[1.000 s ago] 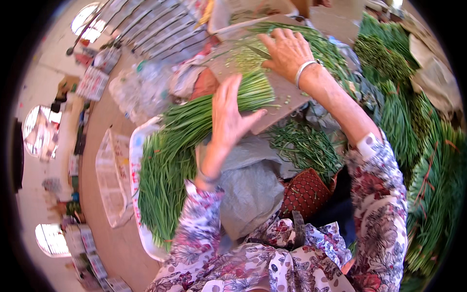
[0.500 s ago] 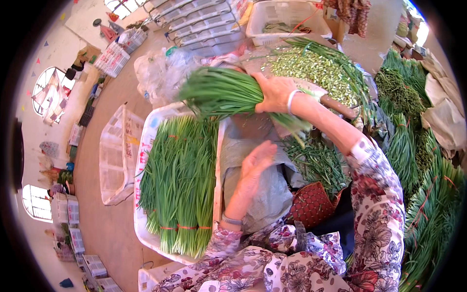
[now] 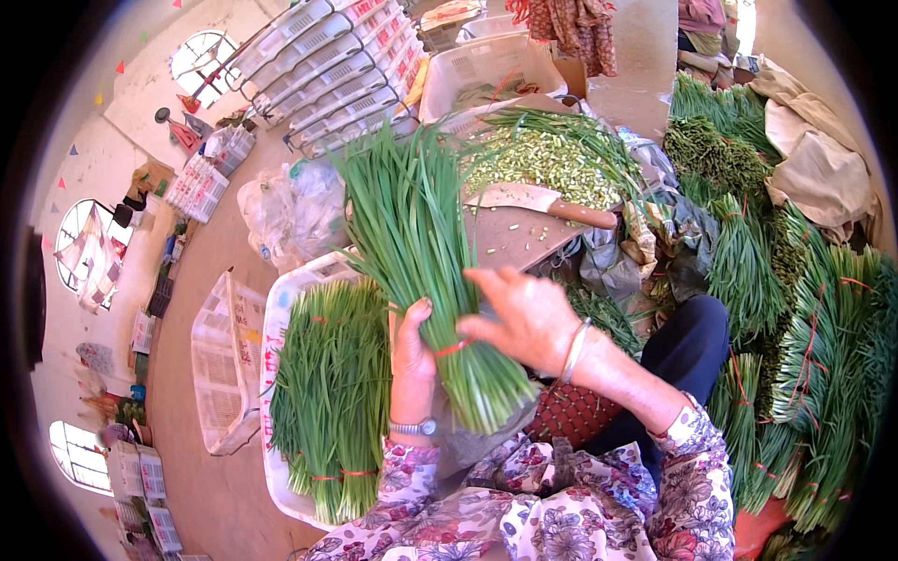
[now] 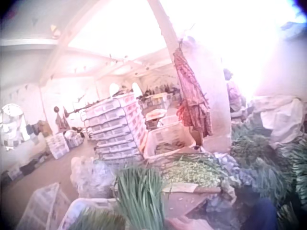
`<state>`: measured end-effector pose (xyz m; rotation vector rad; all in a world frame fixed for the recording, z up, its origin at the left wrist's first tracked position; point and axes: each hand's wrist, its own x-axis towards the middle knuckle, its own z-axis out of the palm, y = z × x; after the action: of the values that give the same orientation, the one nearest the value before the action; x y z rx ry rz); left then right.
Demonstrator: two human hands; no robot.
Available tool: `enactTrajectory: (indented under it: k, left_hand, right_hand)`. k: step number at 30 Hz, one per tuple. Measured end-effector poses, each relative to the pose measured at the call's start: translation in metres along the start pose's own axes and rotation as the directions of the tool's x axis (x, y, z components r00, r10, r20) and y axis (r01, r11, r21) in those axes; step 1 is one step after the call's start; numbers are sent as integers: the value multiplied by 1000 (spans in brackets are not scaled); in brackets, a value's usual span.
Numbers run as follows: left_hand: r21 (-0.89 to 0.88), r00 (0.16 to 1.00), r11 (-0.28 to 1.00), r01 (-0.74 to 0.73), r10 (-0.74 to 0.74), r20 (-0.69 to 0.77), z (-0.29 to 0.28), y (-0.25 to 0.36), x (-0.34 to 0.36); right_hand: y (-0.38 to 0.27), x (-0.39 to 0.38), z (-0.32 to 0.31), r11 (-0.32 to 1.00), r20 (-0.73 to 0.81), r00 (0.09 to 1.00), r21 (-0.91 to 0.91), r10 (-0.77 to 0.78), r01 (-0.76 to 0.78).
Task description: The person bundles chives by hand, secures them with rubber bands, and uses a knife to cut the ends before stacking the bundles into plastic crates.
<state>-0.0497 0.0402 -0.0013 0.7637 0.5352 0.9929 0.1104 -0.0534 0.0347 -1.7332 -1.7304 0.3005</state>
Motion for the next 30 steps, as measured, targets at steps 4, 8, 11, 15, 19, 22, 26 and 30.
enactTrajectory:
  k: [4, 8, 11, 15, 19, 22, 26, 30]
  left_hand:
    - [157, 993, 987, -46, 28, 114, -18, -5, -6]
    - [55, 993, 998, 31, -37, 112, -8, -11, -10]
    - [159, 982, 987, 16, -45, 186, 14, -7, -17]
    - [231, 979, 972, 39, -83, 187, 6, -11, -16]
    - [225, 976, 968, 115, -152, 154, -9, -24, -12]
    - [236, 972, 962, 135, -174, 156, -9, -24, -14]
    - [244, 976, 963, 117, -157, 151, -7, -25, -16]
    - [267, 968, 955, 131, -181, 174, -9, -25, -16]
  right_hand:
    - [0, 36, -58, 963, -326, 935, 175, -139, 204]
    - [2, 67, -103, 927, -517, 795, 4, -319, 375]
    - [4, 76, -126, 887, -521, 727, -154, -447, 435]
    - [1, 76, -131, 895, -323, 837, -226, -441, 385]
    - [18, 71, -129, 934, -195, 934, -262, -299, 244]
    - [27, 69, -127, 950, -165, 955, -235, -246, 204]
    - [29, 70, -123, 967, -141, 966, -170, -216, 191]
    - [29, 68, -115, 932, -200, 933, -268, -300, 243]
